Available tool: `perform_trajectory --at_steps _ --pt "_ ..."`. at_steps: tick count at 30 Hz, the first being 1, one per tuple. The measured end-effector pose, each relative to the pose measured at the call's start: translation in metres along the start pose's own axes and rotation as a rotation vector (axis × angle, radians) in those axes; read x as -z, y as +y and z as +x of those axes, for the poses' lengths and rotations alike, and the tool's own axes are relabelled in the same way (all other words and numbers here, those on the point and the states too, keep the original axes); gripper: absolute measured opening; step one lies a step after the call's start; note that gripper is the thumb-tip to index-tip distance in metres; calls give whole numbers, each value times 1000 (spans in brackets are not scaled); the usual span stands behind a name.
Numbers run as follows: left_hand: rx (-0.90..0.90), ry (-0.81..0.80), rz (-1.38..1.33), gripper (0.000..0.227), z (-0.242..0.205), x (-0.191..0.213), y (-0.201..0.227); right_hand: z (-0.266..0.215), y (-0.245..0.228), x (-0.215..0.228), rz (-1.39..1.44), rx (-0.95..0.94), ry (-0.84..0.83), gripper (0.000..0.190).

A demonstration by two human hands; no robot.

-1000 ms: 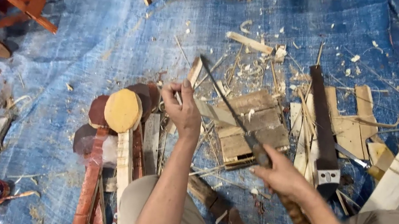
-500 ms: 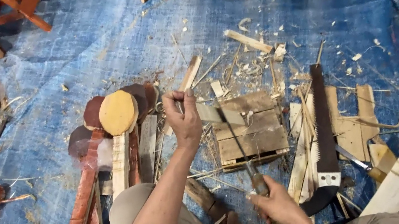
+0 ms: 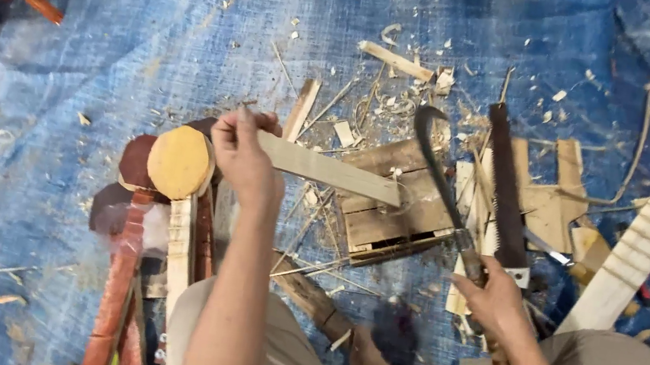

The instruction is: Shaving and shaping a small wooden piece using a large knife while sitting on the floor.

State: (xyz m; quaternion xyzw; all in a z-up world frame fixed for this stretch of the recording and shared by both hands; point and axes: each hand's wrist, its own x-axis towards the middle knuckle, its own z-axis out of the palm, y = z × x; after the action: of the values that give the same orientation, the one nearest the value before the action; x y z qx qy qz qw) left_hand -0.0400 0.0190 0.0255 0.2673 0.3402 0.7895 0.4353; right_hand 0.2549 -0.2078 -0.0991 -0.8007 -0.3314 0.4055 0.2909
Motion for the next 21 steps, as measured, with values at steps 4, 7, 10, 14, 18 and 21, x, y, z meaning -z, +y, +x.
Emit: perform_trajectory --at_steps 4,7,10,14,18,21 --pt "241 70 -162 15 16 21 9 60 87 11 -150 -5 85 64" --pt "430 54 -254 20 25 34 5 72 126 3 -205 -43 97 63" --pt "501 -49 -324 22 21 29 10 69 121 0 -438 -67 176 61" --pt "523 -105 -330 27 14 29 12 10 15 9 250 2 109 60" --pt "565 -147 -341 23 10 31 3 -15 -29 16 1073 -1 -197 47" --pt "585 -173 -366 20 3 27 0 -11 -20 17 1124 56 -266 10"
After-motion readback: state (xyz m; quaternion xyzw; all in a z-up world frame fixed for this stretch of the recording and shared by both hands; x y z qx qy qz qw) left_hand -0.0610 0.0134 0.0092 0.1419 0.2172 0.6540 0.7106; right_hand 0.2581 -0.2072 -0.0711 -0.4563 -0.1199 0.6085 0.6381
